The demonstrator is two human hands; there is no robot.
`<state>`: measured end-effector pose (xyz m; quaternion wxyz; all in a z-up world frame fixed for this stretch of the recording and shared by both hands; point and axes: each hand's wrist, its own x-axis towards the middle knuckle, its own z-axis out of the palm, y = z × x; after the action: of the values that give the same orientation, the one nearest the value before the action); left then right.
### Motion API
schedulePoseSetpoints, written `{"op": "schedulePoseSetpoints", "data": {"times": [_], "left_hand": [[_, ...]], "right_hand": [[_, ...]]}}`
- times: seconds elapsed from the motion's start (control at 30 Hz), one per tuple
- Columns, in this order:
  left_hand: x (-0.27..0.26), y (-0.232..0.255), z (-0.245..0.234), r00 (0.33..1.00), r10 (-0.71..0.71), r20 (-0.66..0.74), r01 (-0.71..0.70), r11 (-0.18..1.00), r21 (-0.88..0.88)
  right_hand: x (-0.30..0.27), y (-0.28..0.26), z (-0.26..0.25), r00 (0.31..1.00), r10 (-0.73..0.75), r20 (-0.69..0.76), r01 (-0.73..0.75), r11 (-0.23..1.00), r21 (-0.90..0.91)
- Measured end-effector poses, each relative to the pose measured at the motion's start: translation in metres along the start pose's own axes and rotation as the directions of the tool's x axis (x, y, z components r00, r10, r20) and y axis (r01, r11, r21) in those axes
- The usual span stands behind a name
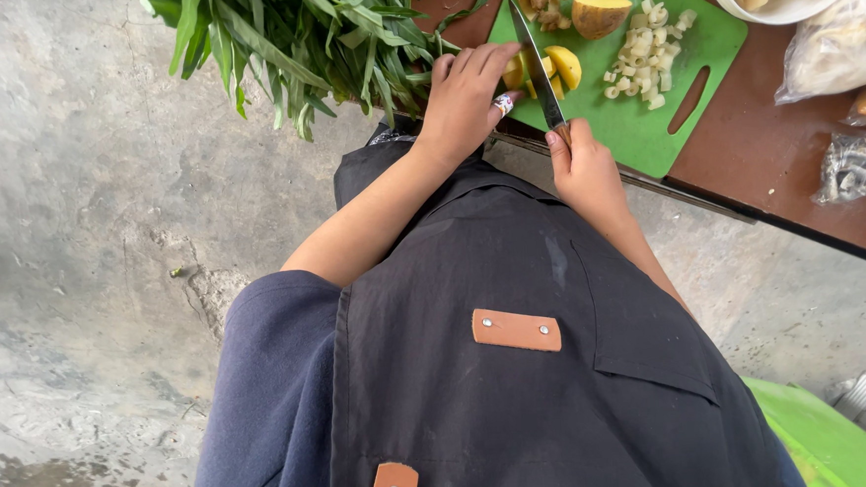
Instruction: The person cuts a potato into cubes on a green cutting board using a knife.
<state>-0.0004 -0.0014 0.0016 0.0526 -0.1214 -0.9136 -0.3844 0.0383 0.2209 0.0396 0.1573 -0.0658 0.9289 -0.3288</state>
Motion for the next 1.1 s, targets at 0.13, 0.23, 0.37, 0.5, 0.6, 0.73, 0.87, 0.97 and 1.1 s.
{"op": "schedulePoseSetpoints", "data": {"times": [0.13,0.23,0.37,0.5,0.6,0.73,0.87,0.97,1.1], "left_hand": [[0.004,-0.001,-0.008,1.000,0.002,-0.030,-0.005,0.995,-0.104],[0.006,0.000,-0.009,0.999,-0.033,-0.017,0.028,0.977,-0.212],[0.009,0.000,-0.007,0.996,-0.088,-0.008,0.081,0.943,-0.324],[0.008,0.000,-0.005,0.992,-0.124,0.005,0.116,0.911,-0.397],[0.009,-0.001,-0.005,0.994,-0.105,-0.022,0.091,0.933,-0.349],[0.009,-0.002,-0.003,0.992,-0.124,-0.007,0.113,0.924,-0.364],[0.010,-0.002,-0.003,0.993,-0.113,-0.015,0.100,0.927,-0.362],[0.009,-0.003,-0.004,0.995,-0.102,-0.012,0.090,0.927,-0.364],[0.008,-0.003,-0.003,0.996,-0.085,-0.023,0.070,0.927,-0.367]], "right_hand": [[-0.004,-0.005,-0.002,1.000,0.019,0.014,-0.020,0.999,0.044],[-0.007,-0.005,-0.001,0.998,0.040,0.039,-0.043,0.997,0.069],[-0.007,0.001,0.002,0.998,0.024,0.060,-0.029,0.997,0.074],[-0.003,0.004,0.005,0.993,0.038,0.110,-0.049,0.995,0.092],[0.000,0.001,0.006,0.986,0.087,0.143,-0.096,0.994,0.055],[0.007,-0.005,0.008,0.987,0.077,0.142,-0.087,0.994,0.063],[0.017,-0.010,0.012,0.991,0.045,0.126,-0.054,0.996,0.072],[0.021,-0.011,0.019,0.984,0.108,0.145,-0.113,0.993,0.032],[0.027,-0.010,0.030,0.981,0.147,0.125,-0.145,0.989,-0.028]]}}
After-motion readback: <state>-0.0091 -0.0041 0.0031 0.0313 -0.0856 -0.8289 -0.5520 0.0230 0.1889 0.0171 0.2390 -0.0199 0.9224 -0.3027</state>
